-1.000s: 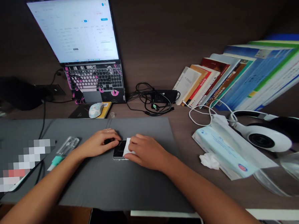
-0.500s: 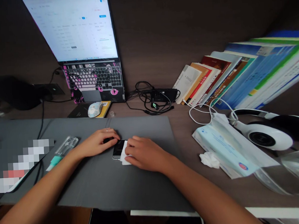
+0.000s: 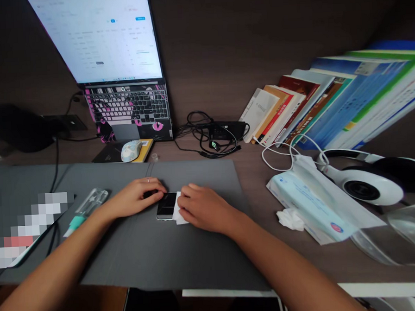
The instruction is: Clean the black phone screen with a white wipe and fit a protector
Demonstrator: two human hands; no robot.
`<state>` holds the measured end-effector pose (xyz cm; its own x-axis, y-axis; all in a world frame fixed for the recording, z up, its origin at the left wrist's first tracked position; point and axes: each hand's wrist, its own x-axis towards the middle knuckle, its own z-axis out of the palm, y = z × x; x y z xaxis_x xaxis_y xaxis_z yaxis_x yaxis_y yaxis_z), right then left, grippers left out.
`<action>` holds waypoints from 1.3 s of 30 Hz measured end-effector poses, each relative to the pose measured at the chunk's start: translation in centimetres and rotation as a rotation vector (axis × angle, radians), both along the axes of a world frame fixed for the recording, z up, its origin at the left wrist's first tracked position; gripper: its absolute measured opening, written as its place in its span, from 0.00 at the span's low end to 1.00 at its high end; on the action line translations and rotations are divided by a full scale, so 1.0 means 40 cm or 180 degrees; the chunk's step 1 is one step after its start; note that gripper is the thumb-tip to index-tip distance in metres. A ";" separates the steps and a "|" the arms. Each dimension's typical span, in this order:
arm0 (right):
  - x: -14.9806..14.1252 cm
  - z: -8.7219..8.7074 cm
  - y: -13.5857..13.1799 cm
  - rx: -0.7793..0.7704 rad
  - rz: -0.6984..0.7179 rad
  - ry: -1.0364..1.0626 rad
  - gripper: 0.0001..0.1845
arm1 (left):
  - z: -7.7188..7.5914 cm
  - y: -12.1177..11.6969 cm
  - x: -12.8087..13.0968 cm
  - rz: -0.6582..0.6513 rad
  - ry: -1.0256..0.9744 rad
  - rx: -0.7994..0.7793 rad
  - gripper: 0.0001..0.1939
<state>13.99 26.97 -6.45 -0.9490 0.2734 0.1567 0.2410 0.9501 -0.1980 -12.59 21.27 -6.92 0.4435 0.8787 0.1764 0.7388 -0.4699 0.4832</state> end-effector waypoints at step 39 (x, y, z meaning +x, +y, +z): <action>0.023 0.006 0.019 -0.0104 -0.0356 0.0018 0.08 | -0.010 0.003 -0.005 -0.0043 0.0026 0.0048 0.11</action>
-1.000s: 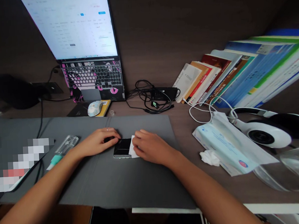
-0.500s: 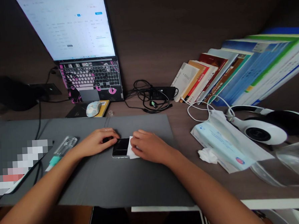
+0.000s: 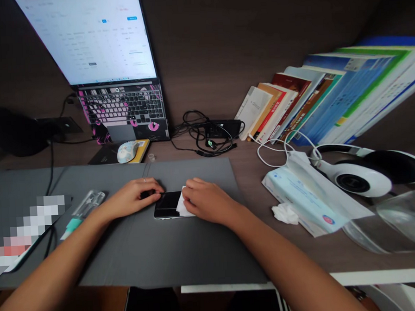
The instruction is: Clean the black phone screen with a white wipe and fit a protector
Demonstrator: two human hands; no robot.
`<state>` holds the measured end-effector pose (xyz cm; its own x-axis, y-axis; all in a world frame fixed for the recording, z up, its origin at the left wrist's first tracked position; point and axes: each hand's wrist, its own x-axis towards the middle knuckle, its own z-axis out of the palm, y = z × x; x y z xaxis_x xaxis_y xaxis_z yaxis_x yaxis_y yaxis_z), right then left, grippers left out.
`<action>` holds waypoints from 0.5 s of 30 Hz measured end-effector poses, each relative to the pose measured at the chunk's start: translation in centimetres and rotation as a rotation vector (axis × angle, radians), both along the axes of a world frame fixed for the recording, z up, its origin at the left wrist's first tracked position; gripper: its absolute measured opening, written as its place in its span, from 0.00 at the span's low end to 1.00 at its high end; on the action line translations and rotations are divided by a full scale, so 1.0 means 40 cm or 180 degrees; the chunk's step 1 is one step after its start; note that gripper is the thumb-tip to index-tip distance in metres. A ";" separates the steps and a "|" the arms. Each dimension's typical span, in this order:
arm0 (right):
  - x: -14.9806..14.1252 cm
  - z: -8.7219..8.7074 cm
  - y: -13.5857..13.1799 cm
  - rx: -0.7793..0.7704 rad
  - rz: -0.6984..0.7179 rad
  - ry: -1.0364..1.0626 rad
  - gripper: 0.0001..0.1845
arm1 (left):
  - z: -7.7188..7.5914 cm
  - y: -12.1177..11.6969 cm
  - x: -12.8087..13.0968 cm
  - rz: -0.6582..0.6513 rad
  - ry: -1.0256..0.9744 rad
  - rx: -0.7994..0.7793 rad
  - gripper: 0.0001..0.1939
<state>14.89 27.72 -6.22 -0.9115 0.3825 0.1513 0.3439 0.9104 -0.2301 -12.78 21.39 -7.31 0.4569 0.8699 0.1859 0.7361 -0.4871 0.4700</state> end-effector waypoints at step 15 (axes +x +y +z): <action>0.001 0.006 0.007 -0.0185 0.0064 -0.0010 0.08 | 0.009 -0.003 0.005 -0.0012 -0.0008 -0.0015 0.12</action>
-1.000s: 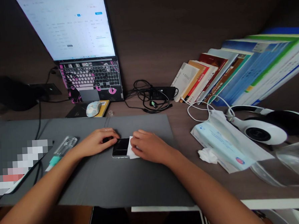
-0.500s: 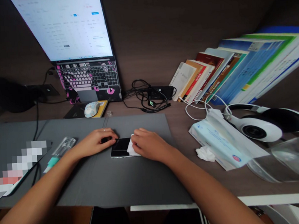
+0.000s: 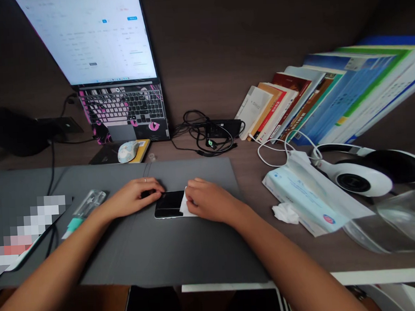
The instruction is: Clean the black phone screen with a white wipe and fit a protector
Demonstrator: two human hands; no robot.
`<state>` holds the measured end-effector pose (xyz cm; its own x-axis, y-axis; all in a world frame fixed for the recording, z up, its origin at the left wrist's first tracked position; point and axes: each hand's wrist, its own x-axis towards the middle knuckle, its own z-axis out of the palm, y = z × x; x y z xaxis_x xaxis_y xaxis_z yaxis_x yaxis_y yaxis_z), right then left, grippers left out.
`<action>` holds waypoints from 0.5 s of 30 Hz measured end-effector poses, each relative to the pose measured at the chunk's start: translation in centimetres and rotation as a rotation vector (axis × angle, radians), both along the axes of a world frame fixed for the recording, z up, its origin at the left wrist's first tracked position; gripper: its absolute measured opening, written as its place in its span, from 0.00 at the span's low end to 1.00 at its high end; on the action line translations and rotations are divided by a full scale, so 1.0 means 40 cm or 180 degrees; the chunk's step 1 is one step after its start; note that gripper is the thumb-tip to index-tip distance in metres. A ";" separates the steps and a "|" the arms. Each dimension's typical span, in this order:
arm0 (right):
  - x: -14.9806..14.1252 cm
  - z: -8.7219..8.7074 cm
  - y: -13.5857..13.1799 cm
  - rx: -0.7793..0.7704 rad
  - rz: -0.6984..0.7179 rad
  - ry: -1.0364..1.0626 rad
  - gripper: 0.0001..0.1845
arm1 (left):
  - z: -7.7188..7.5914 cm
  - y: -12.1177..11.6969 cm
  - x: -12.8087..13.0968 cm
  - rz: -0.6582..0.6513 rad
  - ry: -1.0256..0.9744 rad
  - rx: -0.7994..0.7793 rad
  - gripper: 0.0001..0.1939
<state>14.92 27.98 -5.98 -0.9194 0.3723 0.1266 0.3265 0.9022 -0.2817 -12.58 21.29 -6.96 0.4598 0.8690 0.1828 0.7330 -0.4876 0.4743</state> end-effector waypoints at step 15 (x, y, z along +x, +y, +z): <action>-0.003 0.011 -0.017 -0.0086 0.0197 -0.0128 0.09 | -0.007 0.002 -0.005 -0.0002 -0.0053 -0.0010 0.12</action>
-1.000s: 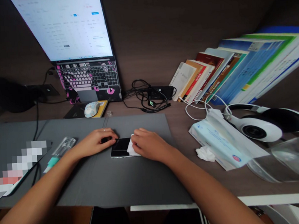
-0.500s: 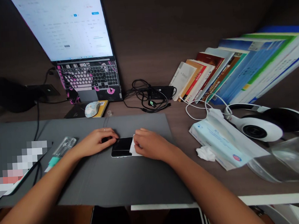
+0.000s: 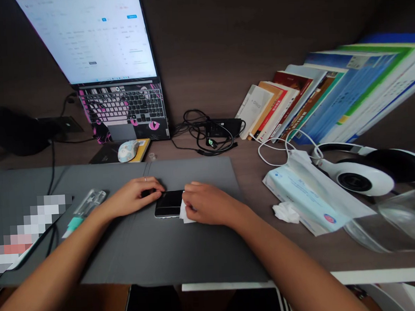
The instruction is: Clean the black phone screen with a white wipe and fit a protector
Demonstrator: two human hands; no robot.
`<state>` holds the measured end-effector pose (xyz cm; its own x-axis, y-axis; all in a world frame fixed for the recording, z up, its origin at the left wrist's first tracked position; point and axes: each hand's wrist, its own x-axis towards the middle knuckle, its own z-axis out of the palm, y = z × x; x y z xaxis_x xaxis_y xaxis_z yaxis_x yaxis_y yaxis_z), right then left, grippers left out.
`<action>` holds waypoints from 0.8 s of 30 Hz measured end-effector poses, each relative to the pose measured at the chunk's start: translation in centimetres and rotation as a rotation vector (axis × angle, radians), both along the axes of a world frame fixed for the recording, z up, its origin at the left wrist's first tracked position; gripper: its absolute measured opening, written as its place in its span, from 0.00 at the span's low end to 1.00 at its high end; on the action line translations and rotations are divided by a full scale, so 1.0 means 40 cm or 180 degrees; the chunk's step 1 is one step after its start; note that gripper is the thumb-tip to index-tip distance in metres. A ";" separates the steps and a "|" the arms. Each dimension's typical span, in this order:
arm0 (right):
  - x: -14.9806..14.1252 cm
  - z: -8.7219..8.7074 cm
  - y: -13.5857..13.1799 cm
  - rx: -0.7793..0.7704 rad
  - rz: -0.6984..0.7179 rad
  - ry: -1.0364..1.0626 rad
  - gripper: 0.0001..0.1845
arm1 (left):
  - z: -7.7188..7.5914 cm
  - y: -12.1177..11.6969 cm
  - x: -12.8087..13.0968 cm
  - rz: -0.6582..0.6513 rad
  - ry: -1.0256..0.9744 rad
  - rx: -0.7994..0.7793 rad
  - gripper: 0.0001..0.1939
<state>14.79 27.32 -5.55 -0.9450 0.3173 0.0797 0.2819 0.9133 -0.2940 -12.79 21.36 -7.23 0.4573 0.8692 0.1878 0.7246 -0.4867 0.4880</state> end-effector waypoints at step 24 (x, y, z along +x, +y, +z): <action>-0.014 -0.009 -0.029 -0.0112 0.0537 0.0234 0.24 | 0.010 0.003 0.004 0.0039 -0.0045 -0.0062 0.12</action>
